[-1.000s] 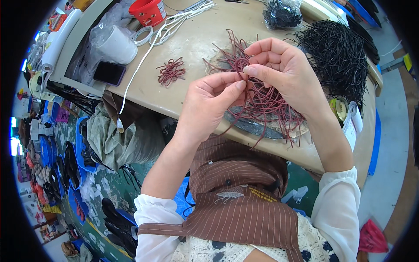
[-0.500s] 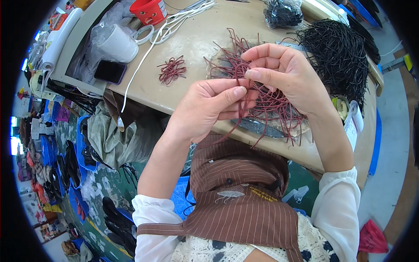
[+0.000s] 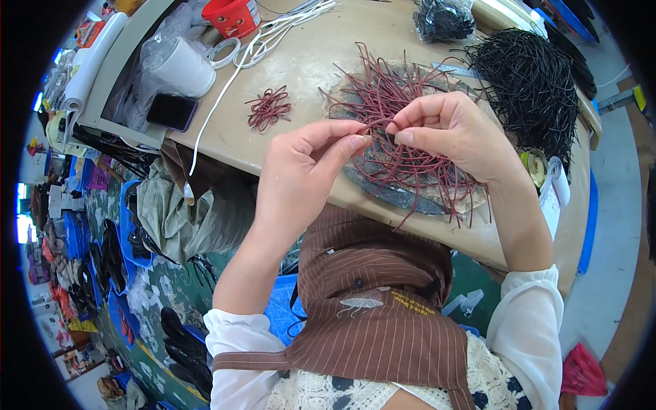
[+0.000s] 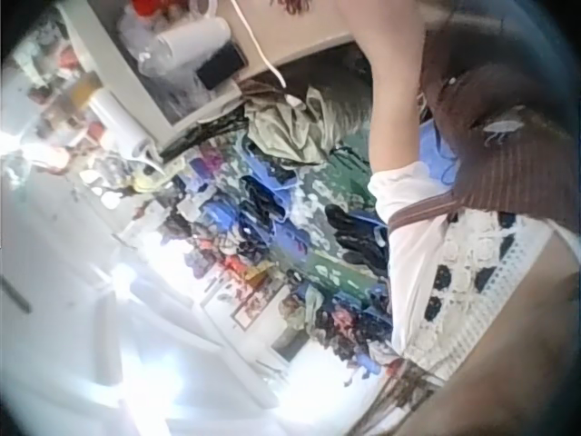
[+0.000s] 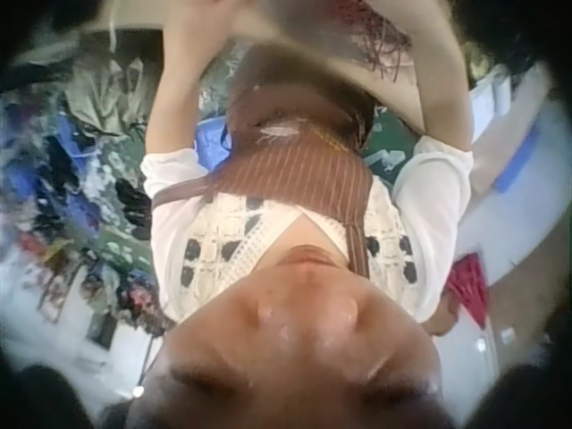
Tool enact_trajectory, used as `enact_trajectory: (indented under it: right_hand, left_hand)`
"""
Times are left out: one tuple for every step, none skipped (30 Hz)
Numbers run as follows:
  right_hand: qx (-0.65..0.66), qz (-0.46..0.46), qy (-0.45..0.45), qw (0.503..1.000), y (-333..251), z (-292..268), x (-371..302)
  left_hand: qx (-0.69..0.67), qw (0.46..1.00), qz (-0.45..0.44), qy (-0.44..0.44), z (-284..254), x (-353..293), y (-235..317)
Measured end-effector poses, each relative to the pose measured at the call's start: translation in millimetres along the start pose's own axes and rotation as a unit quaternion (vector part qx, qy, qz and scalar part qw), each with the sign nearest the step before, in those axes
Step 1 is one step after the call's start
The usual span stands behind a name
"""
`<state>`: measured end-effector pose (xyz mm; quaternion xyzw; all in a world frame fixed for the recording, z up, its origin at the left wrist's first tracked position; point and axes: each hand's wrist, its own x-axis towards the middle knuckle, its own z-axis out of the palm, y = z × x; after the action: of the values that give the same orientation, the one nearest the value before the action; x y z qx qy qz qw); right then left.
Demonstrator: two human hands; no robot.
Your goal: The person takes red cords from a plastic bag and ties them into small loops by hand. They repeatedly pick up individual cords, fold them, and tie knots to create a pile of finished cord loops on the table.
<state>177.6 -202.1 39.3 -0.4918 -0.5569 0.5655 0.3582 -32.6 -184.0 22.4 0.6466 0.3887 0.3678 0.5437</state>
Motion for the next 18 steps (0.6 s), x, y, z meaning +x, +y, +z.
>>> enact_trajectory:
  right_hand:
    - [0.007,0.017,-0.016,1.0,-3.7,-1.0,-1.1]
    - [0.014,0.034,-0.033,0.999,-5.3,-1.4,-1.4]
    - [0.041,0.029,-0.036,0.998,-4.8,-2.0,-1.1]
    - [0.068,0.023,-0.039,0.997,-4.0,-2.9,-0.7]
    - [0.095,0.018,-0.042,0.994,-3.9,-2.9,-0.5]
    - [0.108,0.009,-0.035,0.994,-3.5,-1.3,-0.3]
    - [0.12,0.001,-0.027,0.992,-2.6,1.6,-0.1]
    - [0.131,-0.008,-0.021,0.991,-2.2,4.2,0.7]
    - [0.12,-0.023,-0.009,0.992,0.1,6.0,2.0]
    - [0.11,-0.038,0.003,0.993,3.5,7.8,3.5]
    - [0.099,-0.051,0.015,0.994,5.9,9.0,5.0]
    - [0.085,-0.061,0.026,0.994,5.4,10.3,5.3]
    - [0.07,-0.071,0.037,0.994,4.4,12.0,4.6]
    - [0.055,-0.081,0.049,0.994,3.8,13.4,3.8]
    - [0.043,-0.088,0.061,0.993,3.5,14.4,3.2]
    - [0.03,-0.094,0.073,0.992,3.1,15.2,2.7]
    - [0.017,-0.102,0.086,0.991,2.4,16.0,2.0]
    - [0.014,-0.101,0.09,0.991,1.4,17.0,0.9]
  left_hand:
    - [0.018,1.0,0.007,-0.001,-2.2,-0.1,3.4]
    - [0.036,0.999,0.014,0.0,-4.6,-0.4,6.1]
    - [0.054,0.998,0.02,0.0,-6.5,-0.6,7.3]
    - [0.021,1.0,-0.004,-0.021,-8.0,-0.2,7.3]
    - [-0.012,0.999,-0.028,-0.041,-9.4,-0.2,8.0]
    - [-0.045,0.996,-0.052,-0.062,-10.2,-0.3,8.4]
    - [-0.106,0.989,-0.081,-0.07,-8.3,-0.7,7.1]
    - [-0.167,0.977,-0.11,-0.077,-3.9,-1.7,4.1]
    - [-0.227,0.96,-0.137,-0.085,1.1,-2.8,-0.1]
    - [-0.27,0.948,-0.145,-0.089,6.8,-4.0,-8.2]
    - [-0.276,0.944,-0.156,-0.086,10.9,-4.4,-11.1]
    - [-0.283,0.941,-0.166,-0.084,14.4,-4.5,-12.9]
    - [-0.29,0.937,-0.177,-0.081,16.8,-4.5,-13.5]
    - [-0.287,0.939,-0.174,-0.078,18.2,-4.0,-13.3]
    - [-0.286,0.94,-0.172,-0.076,18.8,-4.1,-13.5]
    - [-0.286,0.94,-0.17,-0.074,19.3,-4.5,-13.8]
    - [-0.285,0.941,-0.167,-0.072,19.6,-4.3,-13.8]
    - [-0.277,0.946,-0.155,-0.071,19.9,-3.9,-14.5]
